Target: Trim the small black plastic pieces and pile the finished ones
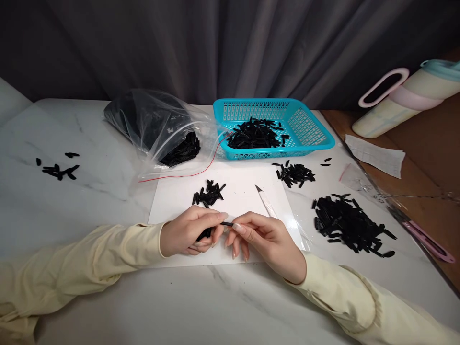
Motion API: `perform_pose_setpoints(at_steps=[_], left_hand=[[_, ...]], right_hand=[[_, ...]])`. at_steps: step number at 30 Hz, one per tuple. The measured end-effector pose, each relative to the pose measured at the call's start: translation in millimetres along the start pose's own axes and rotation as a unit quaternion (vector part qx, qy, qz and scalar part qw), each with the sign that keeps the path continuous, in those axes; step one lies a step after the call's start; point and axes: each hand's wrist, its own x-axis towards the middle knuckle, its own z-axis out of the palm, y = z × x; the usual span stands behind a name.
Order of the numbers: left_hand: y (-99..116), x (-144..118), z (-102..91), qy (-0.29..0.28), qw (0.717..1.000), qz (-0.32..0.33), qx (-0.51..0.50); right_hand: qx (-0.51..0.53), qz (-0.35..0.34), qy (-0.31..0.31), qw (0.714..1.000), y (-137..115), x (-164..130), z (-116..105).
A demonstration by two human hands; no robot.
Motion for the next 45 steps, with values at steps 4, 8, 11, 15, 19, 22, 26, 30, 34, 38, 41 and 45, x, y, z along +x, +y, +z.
perform_pose_setpoints(at_steps=[4, 8, 11, 15, 19, 22, 26, 30, 34, 38, 41, 45], left_hand=[[-3.1, 0.3, -0.8, -0.002, 1.000, 0.013, -0.007], [-4.4, 2.1, -1.1, -0.008, 1.000, 0.027, -0.007], [-4.3, 2.3, -0.8, -0.005, 1.000, 0.026, -0.008], [-4.1, 1.2, -0.5, -0.003, 1.000, 0.027, -0.006], [-3.8, 1.5, -0.7, 0.003, 1.000, 0.028, -0.010], [-3.7, 2.0, -0.5, 0.002, 1.000, 0.026, -0.010], [-3.2, 1.1, 1.1, 0.002, 1.000, 0.024, -0.006], [-1.3, 0.0, 2.1, 0.018, 0.999, 0.025, -0.011], [-0.3, 0.0, 1.0, 0.006, 1.000, 0.012, -0.013], [-0.3, -0.8, 1.8, 0.013, 1.000, 0.015, -0.014], [0.0, -1.5, 3.1, 0.020, 0.999, 0.016, -0.019], [0.5, -1.7, 3.8, 0.016, 0.999, 0.017, -0.023]], right_hand=[[0.004, 0.004, 0.002, 1.000, 0.6, -0.1, -0.2], [0.008, 0.008, 0.003, 1.000, 1.0, 0.0, -0.1], [0.006, 0.009, 0.006, 1.000, 0.7, -0.1, -0.1], [0.006, 0.007, 0.008, 1.000, -0.4, -0.5, -0.1], [0.003, 0.004, 0.009, 1.000, -0.9, -0.5, 0.3], [0.003, 0.005, 0.010, 1.000, -0.6, -0.2, 0.4], [0.006, 0.001, 0.012, 1.000, -0.5, 0.0, 0.3], [0.004, -0.001, 0.014, 1.000, -0.9, -0.4, 0.3], [-0.001, -0.003, 0.021, 1.000, -1.1, -0.7, 0.6], [-0.004, -0.005, 0.027, 1.000, -0.5, -0.9, 0.9], [-0.005, -0.007, 0.031, 0.999, 0.0, -1.2, 1.0], [-0.014, -0.013, 0.032, 0.999, -0.5, -1.9, 1.4]])
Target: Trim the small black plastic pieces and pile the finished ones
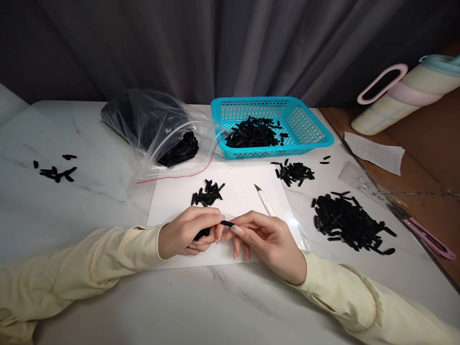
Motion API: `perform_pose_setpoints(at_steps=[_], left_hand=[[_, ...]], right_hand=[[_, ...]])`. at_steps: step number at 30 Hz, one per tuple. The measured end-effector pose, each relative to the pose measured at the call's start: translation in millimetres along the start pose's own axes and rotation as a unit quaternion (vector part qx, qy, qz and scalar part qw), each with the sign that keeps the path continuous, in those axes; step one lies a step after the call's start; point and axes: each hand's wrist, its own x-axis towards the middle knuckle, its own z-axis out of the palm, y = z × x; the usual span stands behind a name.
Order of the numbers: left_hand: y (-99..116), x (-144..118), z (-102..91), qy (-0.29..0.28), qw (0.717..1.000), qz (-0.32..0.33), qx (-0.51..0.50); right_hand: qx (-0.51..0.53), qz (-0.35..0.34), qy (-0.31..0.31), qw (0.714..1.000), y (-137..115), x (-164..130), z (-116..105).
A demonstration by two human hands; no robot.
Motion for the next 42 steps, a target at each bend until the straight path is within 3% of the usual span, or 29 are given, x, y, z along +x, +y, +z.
perform_pose_setpoints(at_steps=[9, 18, 28, 42], left_hand=[[0.4, -1.6, 1.9, 0.009, 1.000, 0.013, 0.000], [-5.5, -1.9, 0.5, 0.004, 0.998, 0.050, 0.029], [-8.0, -2.7, 1.9, 0.005, 0.995, 0.079, 0.066], [-11.1, -1.9, 2.1, 0.021, 0.988, 0.100, 0.116]], right_hand=[[-0.070, -0.035, 0.024, 0.997, -4.5, -1.7, 1.1], [-0.047, -0.022, 0.062, 0.997, -1.6, -1.4, 1.6], [-0.099, -0.076, 0.097, 0.987, -0.7, -1.9, 1.1], [-0.151, -0.102, 0.124, 0.975, -0.2, -2.8, 0.7]])
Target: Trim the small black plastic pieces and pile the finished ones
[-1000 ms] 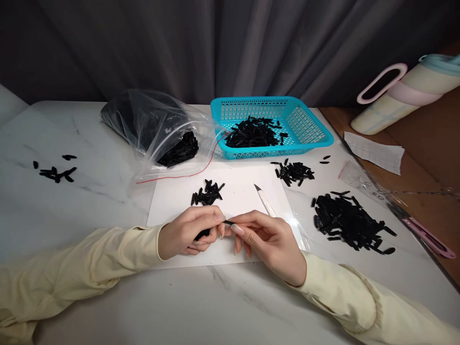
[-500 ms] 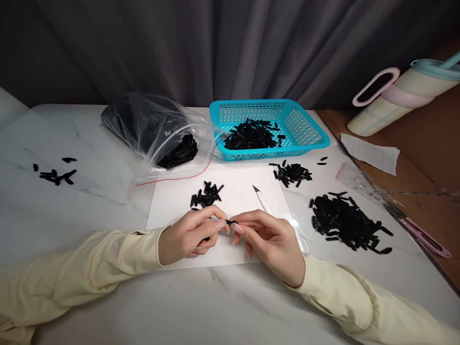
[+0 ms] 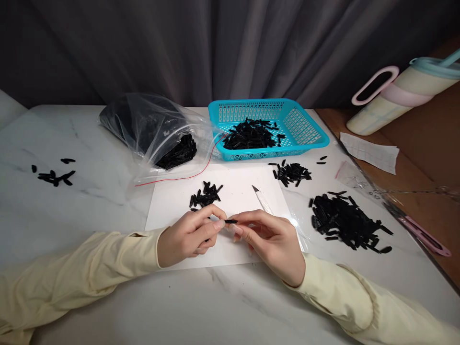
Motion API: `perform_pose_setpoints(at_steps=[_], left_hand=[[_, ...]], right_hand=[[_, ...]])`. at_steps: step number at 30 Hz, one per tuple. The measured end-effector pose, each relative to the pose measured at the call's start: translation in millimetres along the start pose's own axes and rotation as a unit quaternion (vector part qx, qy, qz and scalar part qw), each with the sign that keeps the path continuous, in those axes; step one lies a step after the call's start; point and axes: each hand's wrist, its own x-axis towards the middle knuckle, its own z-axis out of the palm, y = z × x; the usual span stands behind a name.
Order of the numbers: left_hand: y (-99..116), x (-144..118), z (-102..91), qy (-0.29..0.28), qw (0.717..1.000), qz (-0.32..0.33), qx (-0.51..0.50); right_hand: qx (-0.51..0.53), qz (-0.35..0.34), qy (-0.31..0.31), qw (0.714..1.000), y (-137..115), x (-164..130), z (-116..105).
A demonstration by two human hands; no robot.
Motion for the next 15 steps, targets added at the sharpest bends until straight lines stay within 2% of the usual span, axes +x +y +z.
perform_pose_setpoints(at_steps=[6, 10, 12, 15], left_hand=[[-4.9, 0.1, -1.2, 0.012, 0.997, 0.045, 0.067], [-7.1, -0.7, -0.8, 0.026, 0.993, 0.054, 0.102], [-7.1, -1.2, 0.5, 0.034, 0.992, 0.055, 0.108], [-5.6, -1.0, 2.2, 0.044, 0.993, 0.061, 0.091]], right_hand=[[-0.013, -0.003, 0.005, 1.000, -2.1, 1.9, 0.0], [-0.025, -0.005, 0.004, 1.000, -0.3, 1.9, -0.7], [-0.034, -0.022, 0.004, 0.999, 1.1, 1.3, -0.6], [-0.065, -0.087, 0.011, 0.994, 2.6, -0.7, 0.6]])
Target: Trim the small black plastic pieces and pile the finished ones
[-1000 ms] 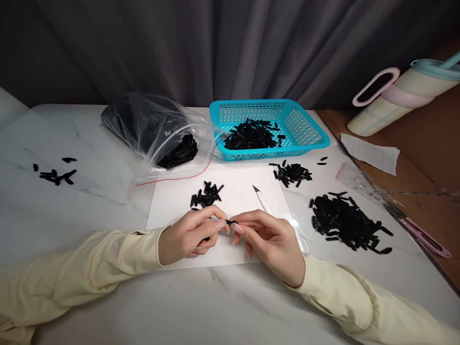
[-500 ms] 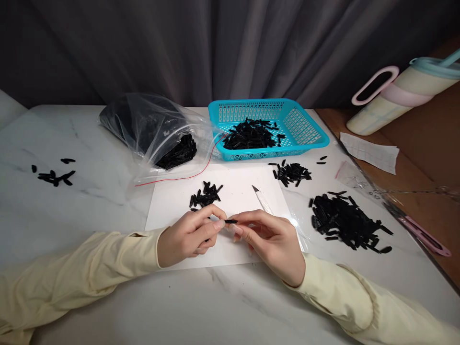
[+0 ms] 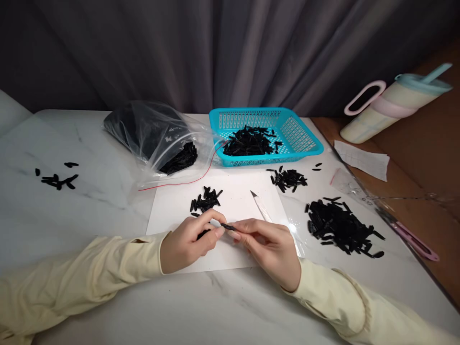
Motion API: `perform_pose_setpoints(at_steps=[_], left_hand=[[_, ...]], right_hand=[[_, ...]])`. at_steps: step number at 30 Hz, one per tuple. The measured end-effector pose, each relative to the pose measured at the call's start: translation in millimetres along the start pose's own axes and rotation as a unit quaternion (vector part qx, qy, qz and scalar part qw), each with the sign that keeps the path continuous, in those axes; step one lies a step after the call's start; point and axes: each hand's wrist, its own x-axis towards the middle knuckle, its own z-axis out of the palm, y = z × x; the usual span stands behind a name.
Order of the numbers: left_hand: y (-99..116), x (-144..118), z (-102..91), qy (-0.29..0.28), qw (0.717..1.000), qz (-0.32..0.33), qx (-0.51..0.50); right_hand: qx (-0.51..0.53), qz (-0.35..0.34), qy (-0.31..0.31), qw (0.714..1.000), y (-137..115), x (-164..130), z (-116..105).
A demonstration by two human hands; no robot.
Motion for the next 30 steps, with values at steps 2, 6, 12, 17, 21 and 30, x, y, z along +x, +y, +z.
perform_pose_setpoints(at_steps=[2, 6, 12, 17, 21, 30], left_hand=[[1.8, 1.7, -0.7, -0.010, 0.999, -0.015, -0.045], [6.6, 9.0, -8.1, -0.051, 0.976, -0.092, -0.192], [5.8, 19.9, -23.3, -0.180, 0.903, -0.170, -0.351], [-0.6, 26.4, -29.0, -0.227, 0.878, -0.169, -0.386], [-1.8, 28.5, -28.4, -0.233, 0.880, -0.171, -0.377], [2.0, 28.2, -24.4, -0.264, 0.887, -0.179, -0.335]], right_hand=[[-0.032, -0.051, 0.006, 0.998, -1.5, -0.8, 0.1], [-0.135, -0.137, 0.051, 0.980, -12.3, 13.1, -13.4], [-0.378, -0.196, 0.229, 0.875, -22.5, 98.0, -72.3], [-0.444, -0.178, 0.055, 0.877, -19.7, 117.6, -67.4], [-0.309, -0.212, -0.161, 0.913, -31.5, 75.4, -18.6], [-0.240, -0.177, -0.152, 0.942, -31.2, 56.2, 1.7]])
